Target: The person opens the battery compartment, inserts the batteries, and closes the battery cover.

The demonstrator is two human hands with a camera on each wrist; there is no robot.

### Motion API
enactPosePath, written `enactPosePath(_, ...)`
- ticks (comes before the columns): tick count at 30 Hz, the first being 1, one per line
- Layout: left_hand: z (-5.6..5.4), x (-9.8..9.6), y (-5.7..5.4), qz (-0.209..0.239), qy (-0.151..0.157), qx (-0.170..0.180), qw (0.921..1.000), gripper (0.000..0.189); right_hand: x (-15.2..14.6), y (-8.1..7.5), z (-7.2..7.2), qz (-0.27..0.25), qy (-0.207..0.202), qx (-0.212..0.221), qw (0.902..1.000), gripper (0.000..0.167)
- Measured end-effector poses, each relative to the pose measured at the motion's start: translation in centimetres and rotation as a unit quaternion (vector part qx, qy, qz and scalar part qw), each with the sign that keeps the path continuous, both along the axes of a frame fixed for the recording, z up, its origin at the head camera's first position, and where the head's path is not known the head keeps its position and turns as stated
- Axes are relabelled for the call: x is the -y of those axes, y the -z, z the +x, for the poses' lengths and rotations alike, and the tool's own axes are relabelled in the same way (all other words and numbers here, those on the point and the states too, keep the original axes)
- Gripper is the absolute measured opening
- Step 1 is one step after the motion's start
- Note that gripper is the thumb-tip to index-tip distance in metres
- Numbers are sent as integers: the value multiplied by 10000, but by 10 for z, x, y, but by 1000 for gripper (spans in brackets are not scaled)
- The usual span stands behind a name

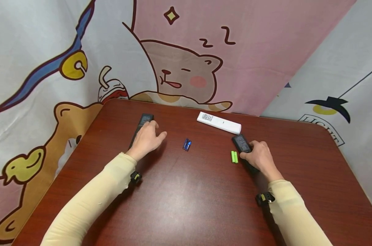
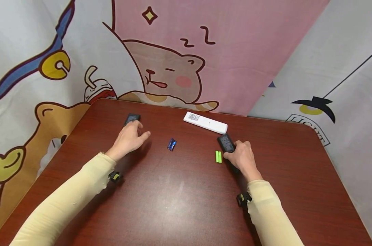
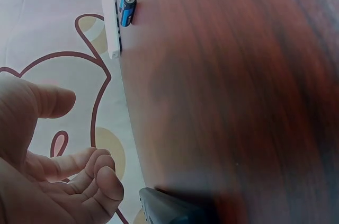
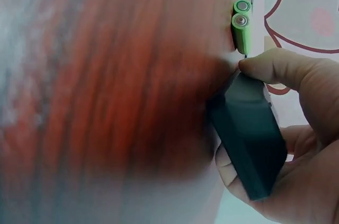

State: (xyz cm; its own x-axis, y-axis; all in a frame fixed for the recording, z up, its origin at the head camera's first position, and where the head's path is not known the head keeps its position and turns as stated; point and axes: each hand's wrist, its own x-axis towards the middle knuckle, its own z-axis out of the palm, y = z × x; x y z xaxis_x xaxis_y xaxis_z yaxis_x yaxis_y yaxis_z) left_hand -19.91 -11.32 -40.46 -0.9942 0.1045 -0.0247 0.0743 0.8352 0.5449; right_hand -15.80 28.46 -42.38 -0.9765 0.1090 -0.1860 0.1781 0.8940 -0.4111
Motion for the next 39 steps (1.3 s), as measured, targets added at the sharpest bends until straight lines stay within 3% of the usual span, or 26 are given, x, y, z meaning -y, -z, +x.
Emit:
enactPosePath(7,1,-3,0,-11,-22,34,10000,49,-1,-2,1,-329,113,58,9994,56)
enactPosePath(14,1,-6,0,20,-16,91,10000,49,-2,-11,3,-670,310,151,9972,60)
enactPosePath(21,3,-9,-1,95,3,44,9999,48,-2,-13,4,-1008,355,-29,9943,65)
enactPosePath(24,3,-11,0,113,17,-11,9999,46,-1,-14,4,-1423,378,-200,9889,63)
enactPosePath(28,3,-14,2,177,67,-91,9998,44,4,-16,5,-2389,473,-273,9695,63)
enactPosePath(35,8,-23,-1,306,146,-194,9992,42,12,-18,6,-4348,561,-132,8987,60)
enactPosePath(39,10,-29,-2,383,188,-239,9988,41,16,-19,5,-4858,631,-120,8717,54)
